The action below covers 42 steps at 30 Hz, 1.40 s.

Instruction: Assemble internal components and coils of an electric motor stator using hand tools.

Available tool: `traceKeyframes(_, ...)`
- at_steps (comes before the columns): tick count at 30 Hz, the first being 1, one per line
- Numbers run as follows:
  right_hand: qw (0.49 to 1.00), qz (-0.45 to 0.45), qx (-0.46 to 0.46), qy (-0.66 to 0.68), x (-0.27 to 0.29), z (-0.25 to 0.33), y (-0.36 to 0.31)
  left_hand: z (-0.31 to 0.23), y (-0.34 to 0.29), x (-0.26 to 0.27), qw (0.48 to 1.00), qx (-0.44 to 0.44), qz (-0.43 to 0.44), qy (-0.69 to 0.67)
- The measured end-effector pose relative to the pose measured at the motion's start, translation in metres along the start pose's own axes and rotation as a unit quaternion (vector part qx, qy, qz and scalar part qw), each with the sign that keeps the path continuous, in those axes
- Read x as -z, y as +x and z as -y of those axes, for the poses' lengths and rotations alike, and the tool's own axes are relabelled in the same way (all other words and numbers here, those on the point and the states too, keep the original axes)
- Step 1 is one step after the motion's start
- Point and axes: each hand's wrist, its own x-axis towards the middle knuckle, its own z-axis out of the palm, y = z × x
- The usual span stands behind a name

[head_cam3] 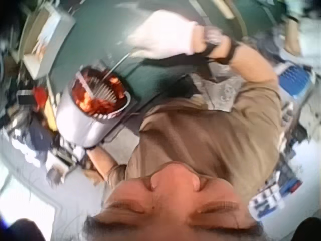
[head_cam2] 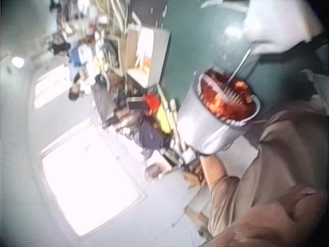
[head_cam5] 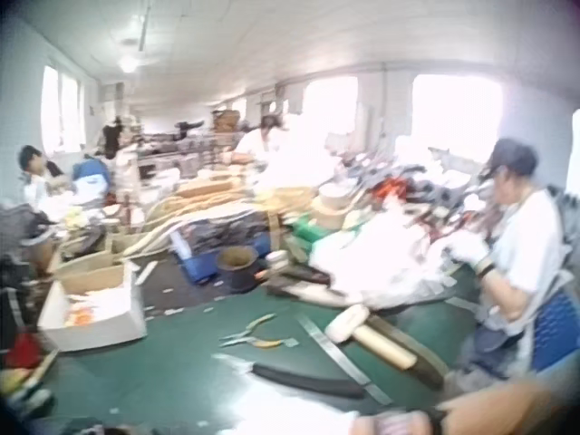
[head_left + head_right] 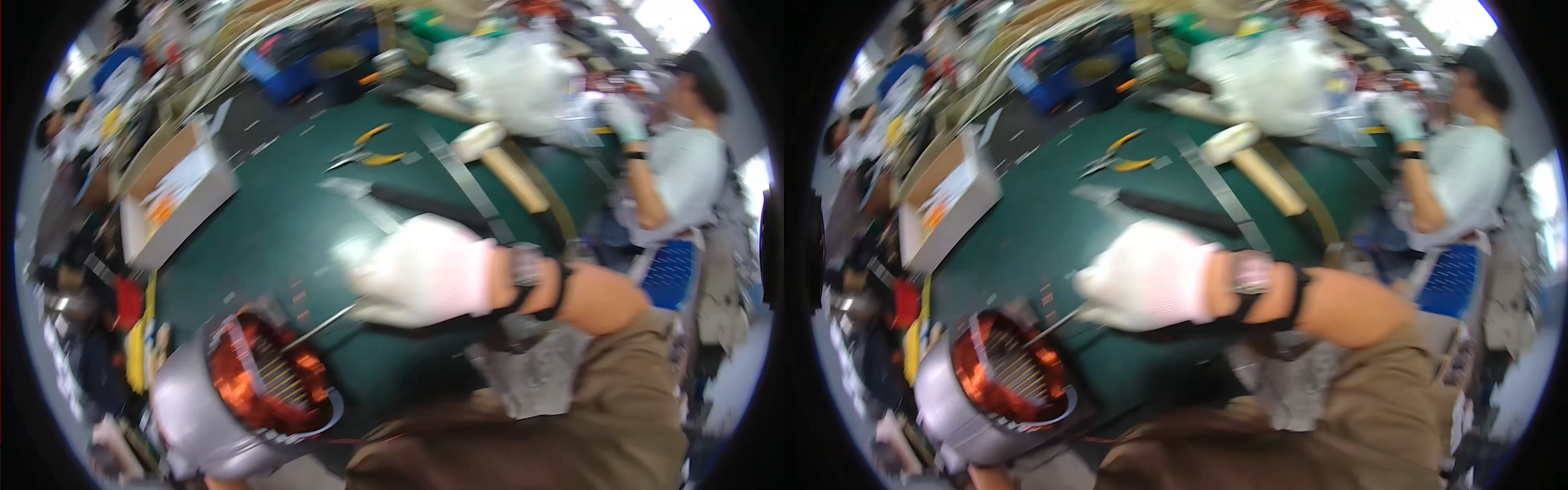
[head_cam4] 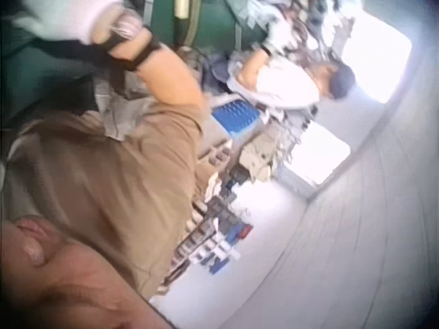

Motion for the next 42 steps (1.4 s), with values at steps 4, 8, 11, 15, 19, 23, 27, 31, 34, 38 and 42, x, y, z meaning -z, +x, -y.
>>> traceKeyframes(4,0.998,-0.068,-0.007,-0.008,-0.013,0.005,-0.007,0.002,0.119,-0.037,0.985,-0.13,0.112,0.007)
traceKeyframes(8,0.989,-0.15,-0.008,-0.016,-0.014,0.013,-0.02,-0.03,0.146,-0.035,0.966,-0.206,0.139,0.068)
traceKeyframes(11,0.982,-0.185,-0.003,-0.032,-0.015,0.016,-0.023,-0.054,0.145,-0.024,0.954,-0.244,0.127,0.122)
traceKeyframes(15,0.981,-0.188,-0.028,-0.049,-0.016,0.021,-0.025,-0.076,0.127,-0.011,0.938,-0.271,0.102,0.189)
traceKeyframes(19,0.985,-0.133,-0.091,-0.056,-0.004,0.029,-0.027,-0.079,0.1,-0.003,0.928,-0.277,0.072,0.24)
traceKeyframes(23,0.987,-0.059,-0.139,-0.058,0.0,0.03,-0.024,-0.075,0.075,0.005,0.917,-0.28,0.038,0.28)
traceKeyframes(27,0.989,-0.034,-0.131,-0.057,0.002,0.034,-0.02,-0.063,0.057,0.016,0.907,-0.282,0.004,0.312)
traceKeyframes(31,0.988,-0.026,-0.123,-0.09,0.001,0.05,-0.01,-0.042,0.041,0.025,0.9,-0.276,-0.032,0.334)
traceKeyframes(34,0.988,-0.028,-0.114,-0.096,-0.013,0.079,0.012,-0.041,0.035,0.025,0.897,-0.266,-0.055,0.349)
traceKeyframes(38,0.986,0.0,-0.141,-0.095,0.0,0.106,0.02,-0.045,0.012,0.026,0.887,-0.245,-0.09,0.381)
traceKeyframes(42,0.988,-0.009,-0.124,-0.086,-0.004,0.105,0.023,0.002,0.015,0.029,0.976,-0.159,-0.098,0.116)
